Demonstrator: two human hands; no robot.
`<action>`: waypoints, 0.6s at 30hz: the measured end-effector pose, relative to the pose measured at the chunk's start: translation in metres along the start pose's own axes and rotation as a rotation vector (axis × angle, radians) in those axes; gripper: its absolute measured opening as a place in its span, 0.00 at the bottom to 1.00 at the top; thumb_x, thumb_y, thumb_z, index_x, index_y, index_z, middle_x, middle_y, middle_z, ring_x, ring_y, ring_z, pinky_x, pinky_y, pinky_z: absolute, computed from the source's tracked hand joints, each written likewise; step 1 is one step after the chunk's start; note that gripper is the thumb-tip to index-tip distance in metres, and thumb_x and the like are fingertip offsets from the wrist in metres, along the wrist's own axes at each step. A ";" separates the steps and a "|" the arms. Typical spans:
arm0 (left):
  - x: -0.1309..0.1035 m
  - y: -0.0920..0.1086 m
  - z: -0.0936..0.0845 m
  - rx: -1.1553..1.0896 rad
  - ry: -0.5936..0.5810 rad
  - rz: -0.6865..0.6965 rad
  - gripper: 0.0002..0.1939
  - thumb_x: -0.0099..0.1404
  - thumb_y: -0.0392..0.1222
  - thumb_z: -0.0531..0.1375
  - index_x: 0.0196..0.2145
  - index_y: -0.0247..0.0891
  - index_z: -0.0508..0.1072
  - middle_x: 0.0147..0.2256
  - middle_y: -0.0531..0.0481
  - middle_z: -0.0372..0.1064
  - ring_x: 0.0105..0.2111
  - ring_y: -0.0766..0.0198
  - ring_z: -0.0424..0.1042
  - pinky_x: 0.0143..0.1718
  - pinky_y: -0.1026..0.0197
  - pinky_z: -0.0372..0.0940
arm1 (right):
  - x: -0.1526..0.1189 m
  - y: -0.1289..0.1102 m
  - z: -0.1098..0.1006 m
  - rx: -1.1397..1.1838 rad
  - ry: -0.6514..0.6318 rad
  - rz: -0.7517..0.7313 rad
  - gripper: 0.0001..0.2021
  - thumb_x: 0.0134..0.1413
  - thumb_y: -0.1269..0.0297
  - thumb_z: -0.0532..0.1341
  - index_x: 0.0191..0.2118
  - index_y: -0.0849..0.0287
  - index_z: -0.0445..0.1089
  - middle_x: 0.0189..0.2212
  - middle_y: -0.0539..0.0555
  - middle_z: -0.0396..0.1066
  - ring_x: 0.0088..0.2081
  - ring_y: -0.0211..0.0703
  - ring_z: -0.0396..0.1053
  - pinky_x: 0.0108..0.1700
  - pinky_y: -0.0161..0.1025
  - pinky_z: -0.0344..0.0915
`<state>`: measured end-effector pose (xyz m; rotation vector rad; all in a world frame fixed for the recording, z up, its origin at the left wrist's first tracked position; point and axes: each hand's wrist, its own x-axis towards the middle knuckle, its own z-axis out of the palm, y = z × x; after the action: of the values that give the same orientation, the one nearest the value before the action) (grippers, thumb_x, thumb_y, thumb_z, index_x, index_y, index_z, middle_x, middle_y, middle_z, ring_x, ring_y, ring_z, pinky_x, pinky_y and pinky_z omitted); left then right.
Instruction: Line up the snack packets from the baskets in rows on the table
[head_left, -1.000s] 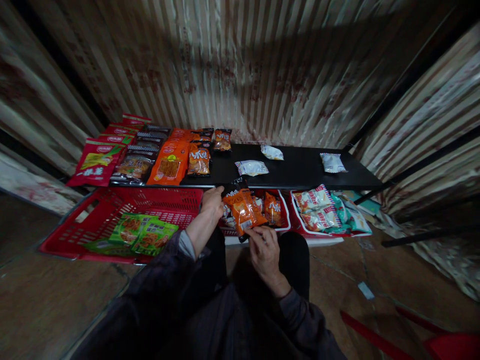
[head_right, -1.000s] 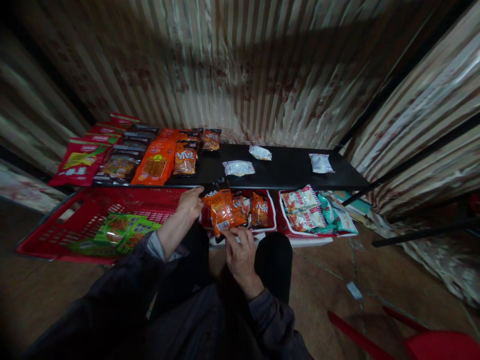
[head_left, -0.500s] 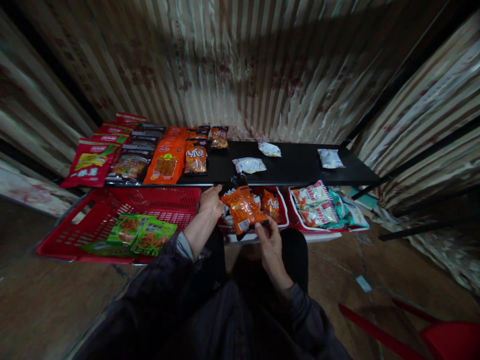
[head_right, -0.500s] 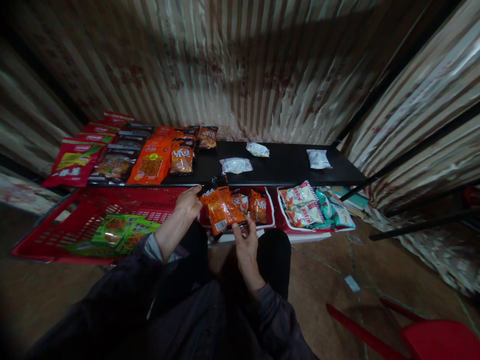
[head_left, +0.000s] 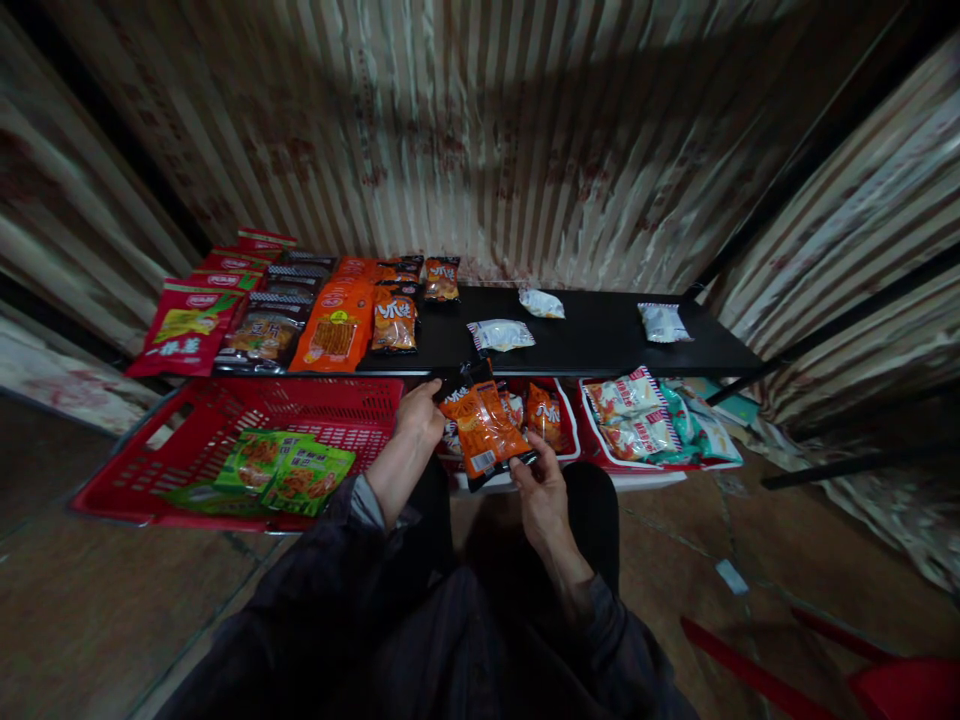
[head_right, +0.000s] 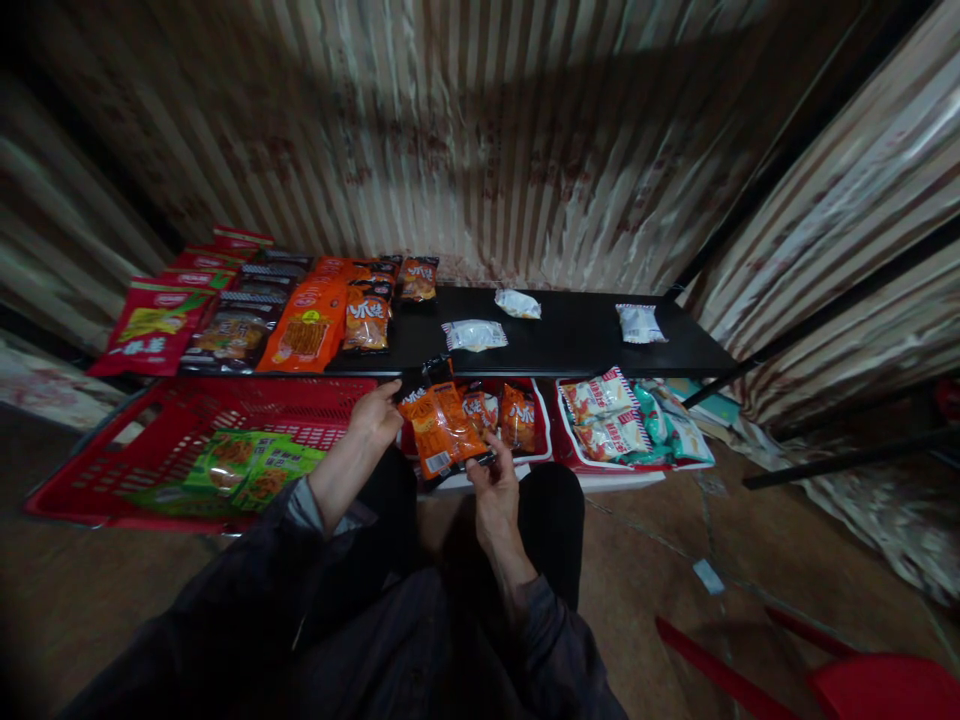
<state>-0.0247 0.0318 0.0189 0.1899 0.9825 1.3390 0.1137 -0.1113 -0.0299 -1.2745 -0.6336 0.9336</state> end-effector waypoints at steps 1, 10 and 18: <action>-0.001 0.000 0.000 -0.004 -0.006 0.002 0.08 0.52 0.30 0.64 0.26 0.37 0.67 0.25 0.52 0.72 0.28 0.63 0.73 0.36 0.59 0.69 | 0.000 0.000 0.000 -0.013 0.004 -0.021 0.29 0.43 0.59 0.66 0.55 0.56 0.65 0.34 0.50 0.71 0.28 0.36 0.64 0.34 0.37 0.65; -0.027 0.001 0.008 -0.043 0.082 0.068 0.12 0.54 0.26 0.61 0.30 0.40 0.66 0.26 0.55 0.70 0.29 0.67 0.71 0.38 0.63 0.67 | 0.004 0.001 -0.004 -0.640 0.057 -0.533 0.29 0.53 0.65 0.59 0.62 0.55 0.58 0.52 0.63 0.63 0.52 0.53 0.63 0.52 0.54 0.65; -0.036 0.002 0.012 0.040 0.031 0.135 0.11 0.52 0.29 0.65 0.28 0.40 0.66 0.26 0.55 0.70 0.31 0.66 0.72 0.36 0.64 0.65 | -0.003 -0.008 -0.003 -0.901 -0.161 -0.977 0.31 0.59 0.79 0.48 0.65 0.45 0.55 0.60 0.56 0.62 0.64 0.49 0.54 0.61 0.58 0.59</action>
<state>-0.0147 0.0060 0.0443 0.2704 1.0375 1.4495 0.1163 -0.1155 -0.0222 -1.3843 -1.7223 -0.1240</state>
